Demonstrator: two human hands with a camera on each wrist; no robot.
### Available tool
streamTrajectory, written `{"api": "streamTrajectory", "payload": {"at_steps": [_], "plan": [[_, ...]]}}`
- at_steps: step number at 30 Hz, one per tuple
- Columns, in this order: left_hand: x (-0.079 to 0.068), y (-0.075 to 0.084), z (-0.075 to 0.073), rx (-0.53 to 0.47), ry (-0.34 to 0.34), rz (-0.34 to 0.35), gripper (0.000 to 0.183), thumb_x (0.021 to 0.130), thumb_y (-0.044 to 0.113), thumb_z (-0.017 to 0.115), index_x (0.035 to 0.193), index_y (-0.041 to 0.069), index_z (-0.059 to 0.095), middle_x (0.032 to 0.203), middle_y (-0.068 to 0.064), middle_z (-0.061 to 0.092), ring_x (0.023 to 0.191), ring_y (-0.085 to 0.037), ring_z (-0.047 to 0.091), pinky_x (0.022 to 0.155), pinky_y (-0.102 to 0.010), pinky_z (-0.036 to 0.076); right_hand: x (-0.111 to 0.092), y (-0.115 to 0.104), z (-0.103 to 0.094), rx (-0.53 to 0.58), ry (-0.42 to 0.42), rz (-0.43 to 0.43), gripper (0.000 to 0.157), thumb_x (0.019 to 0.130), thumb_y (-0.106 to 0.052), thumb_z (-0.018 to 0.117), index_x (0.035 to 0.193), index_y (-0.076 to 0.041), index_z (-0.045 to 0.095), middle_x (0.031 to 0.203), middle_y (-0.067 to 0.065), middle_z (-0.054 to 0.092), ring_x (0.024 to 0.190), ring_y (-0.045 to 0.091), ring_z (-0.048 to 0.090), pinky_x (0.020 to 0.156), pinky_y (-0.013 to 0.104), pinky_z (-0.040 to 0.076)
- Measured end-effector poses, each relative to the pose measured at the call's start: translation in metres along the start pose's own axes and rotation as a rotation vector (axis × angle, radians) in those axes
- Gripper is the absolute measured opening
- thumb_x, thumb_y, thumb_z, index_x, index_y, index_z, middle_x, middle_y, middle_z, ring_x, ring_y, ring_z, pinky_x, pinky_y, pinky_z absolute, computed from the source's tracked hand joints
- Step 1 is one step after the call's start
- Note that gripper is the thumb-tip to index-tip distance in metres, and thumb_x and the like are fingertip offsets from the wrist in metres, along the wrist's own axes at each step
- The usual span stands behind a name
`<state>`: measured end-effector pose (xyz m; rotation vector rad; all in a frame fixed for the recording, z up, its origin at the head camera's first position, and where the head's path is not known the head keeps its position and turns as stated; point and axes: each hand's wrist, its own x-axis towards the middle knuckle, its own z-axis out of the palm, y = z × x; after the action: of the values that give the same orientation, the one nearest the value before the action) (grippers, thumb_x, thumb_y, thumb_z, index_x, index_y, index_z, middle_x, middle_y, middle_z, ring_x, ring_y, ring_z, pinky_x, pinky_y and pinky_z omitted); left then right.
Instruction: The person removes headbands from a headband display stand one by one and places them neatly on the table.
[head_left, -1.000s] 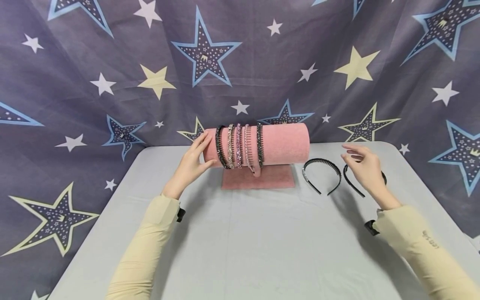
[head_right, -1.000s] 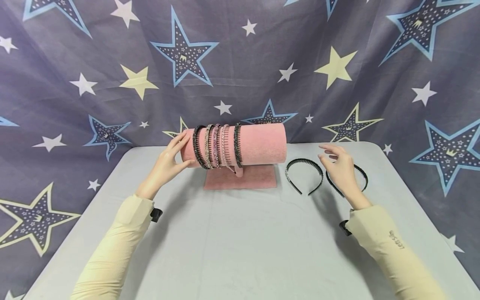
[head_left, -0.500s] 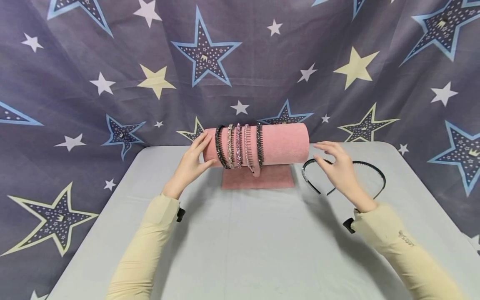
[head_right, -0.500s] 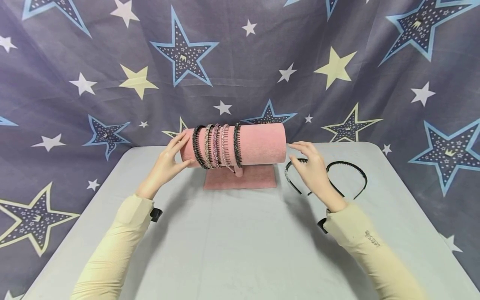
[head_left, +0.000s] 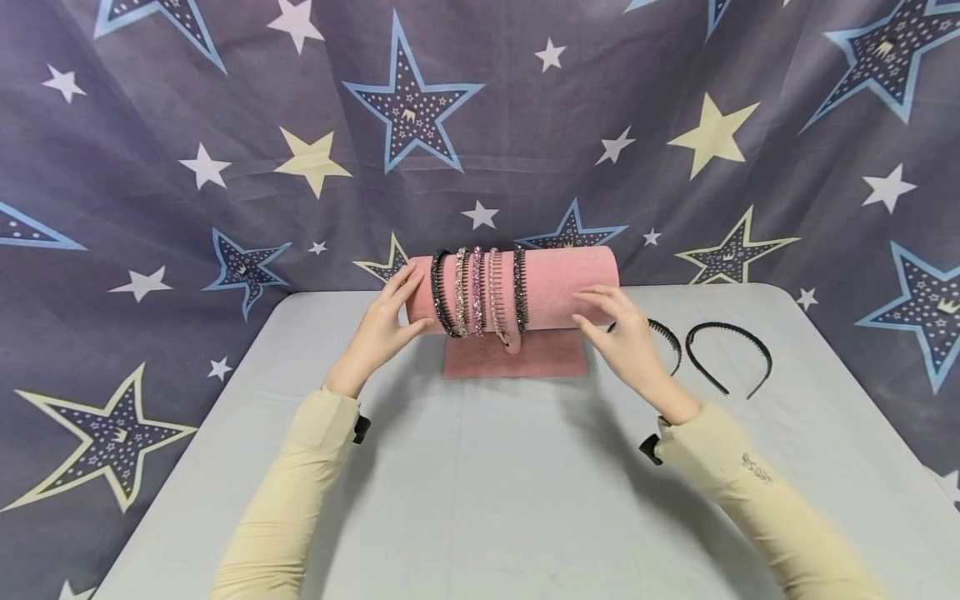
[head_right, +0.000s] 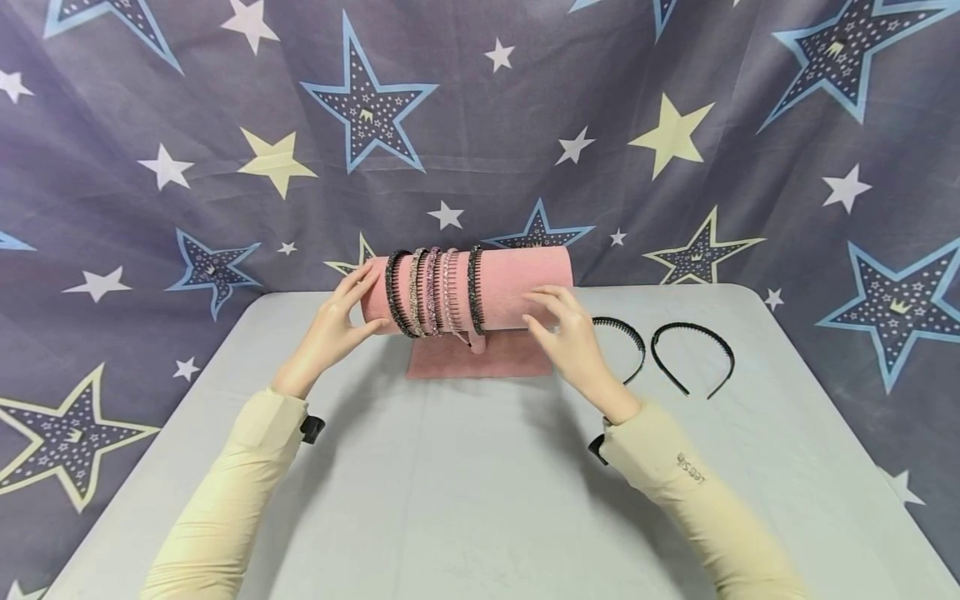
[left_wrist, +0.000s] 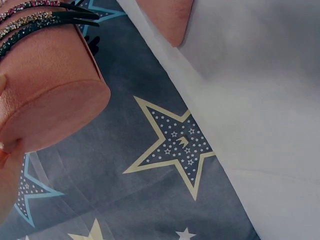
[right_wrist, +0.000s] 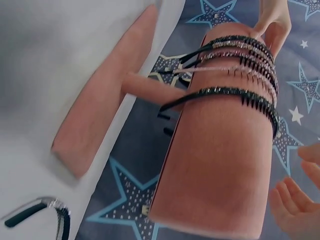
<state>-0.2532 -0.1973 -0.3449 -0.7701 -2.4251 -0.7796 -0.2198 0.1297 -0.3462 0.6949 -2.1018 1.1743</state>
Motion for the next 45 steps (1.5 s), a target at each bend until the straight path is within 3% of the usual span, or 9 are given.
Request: {"api": "streamTrajectory", "payload": {"at_steps": [10,25,45], "plan": [[0.000,0.000,0.000,0.001,0.002,0.006,0.070,0.071,0.006,0.073,0.131,-0.002,0.039,0.138,-0.019,0.031,0.126,-0.032,0.031,0.104,-0.040,0.027,0.003,-0.010,0.021,0.040,-0.038,0.017,0.028,0.074,0.001,0.067,0.101,0.003,0.064,0.104,0.014,0.059,0.098,0.023,0.054,0.085,0.032,0.045],[0.001,0.002,0.000,0.000,0.006,0.006,0.070,0.071,0.005,0.073,0.131,-0.002,0.039,0.138,-0.019,0.031,0.125,-0.033,0.031,0.103,-0.042,0.028,0.007,-0.016,0.048,0.037,-0.044,-0.023,0.029,0.072,0.003,0.069,0.100,0.002,0.064,0.102,0.015,0.058,0.095,0.024,0.055,0.082,0.031,0.047],[0.000,0.003,0.000,-0.003,0.001,-0.017,0.070,0.072,0.006,0.072,0.132,0.000,0.038,0.139,-0.018,0.031,0.125,-0.033,0.031,0.102,-0.041,0.029,0.013,-0.019,0.065,-0.003,-0.050,0.032,0.031,0.073,0.005,0.066,0.103,0.001,0.063,0.108,0.019,0.049,0.082,0.023,0.052,0.076,0.030,0.049]]}}
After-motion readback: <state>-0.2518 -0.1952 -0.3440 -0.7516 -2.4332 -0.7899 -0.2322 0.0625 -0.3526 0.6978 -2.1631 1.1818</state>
